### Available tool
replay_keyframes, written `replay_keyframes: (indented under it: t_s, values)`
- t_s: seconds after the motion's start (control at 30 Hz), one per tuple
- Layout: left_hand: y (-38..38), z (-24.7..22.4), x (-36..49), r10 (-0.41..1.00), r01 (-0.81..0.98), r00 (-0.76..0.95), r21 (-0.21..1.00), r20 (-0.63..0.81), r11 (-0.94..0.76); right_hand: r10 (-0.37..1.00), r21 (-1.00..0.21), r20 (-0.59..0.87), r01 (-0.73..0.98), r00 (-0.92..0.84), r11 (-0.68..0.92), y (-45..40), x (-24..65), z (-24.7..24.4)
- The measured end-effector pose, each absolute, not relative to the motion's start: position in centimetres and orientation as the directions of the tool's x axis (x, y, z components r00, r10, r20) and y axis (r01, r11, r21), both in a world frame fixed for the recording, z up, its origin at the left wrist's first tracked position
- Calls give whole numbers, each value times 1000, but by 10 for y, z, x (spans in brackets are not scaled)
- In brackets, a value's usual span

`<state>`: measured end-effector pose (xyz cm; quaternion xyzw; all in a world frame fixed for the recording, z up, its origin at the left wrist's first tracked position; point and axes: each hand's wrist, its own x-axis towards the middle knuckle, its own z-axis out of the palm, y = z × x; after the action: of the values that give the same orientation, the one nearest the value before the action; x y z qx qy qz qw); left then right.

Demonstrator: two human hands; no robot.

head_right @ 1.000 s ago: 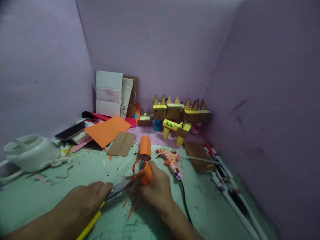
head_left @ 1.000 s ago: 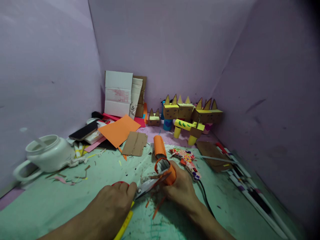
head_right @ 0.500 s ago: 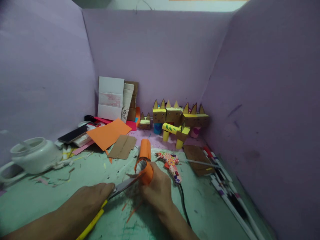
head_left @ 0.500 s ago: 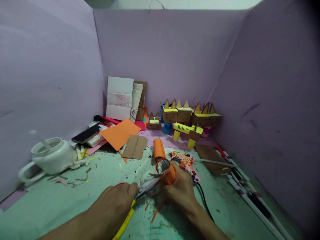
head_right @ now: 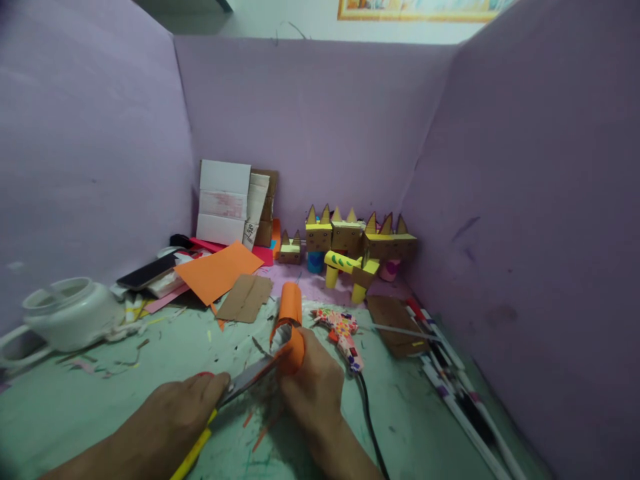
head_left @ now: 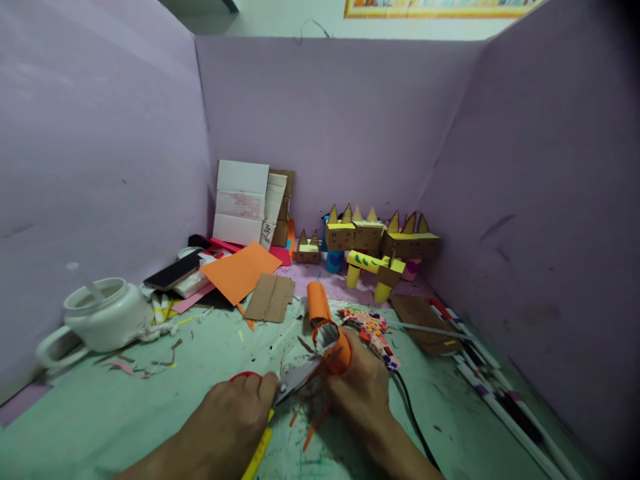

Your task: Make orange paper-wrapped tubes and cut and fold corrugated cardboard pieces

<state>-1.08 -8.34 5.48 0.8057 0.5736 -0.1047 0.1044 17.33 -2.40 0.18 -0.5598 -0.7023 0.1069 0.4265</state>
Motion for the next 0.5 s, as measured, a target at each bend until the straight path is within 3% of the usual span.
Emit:
replay_keyframes:
  t_s: [0.1, 0.3, 0.4, 0.5]
  values:
    - [-87, 52, -13, 900, 941, 338, 93, -275, -325, 900, -625, 435, 714, -17, 316, -25, 172, -1]
    - [-86, 49, -22, 893, 923, 381, 46, -240, -381, 924, -647, 379, 702, -44, 299, -26, 174, 3]
    - [-78, 46, -37, 882, 900, 430, 8, -194, -436, 936, -770, 224, 540, -271, 341, -21, 184, 18]
    - [-73, 42, -52, 854, 857, 510, -29, -101, -515, 847, -909, 123, 284, -517, 305, -15, 191, 31]
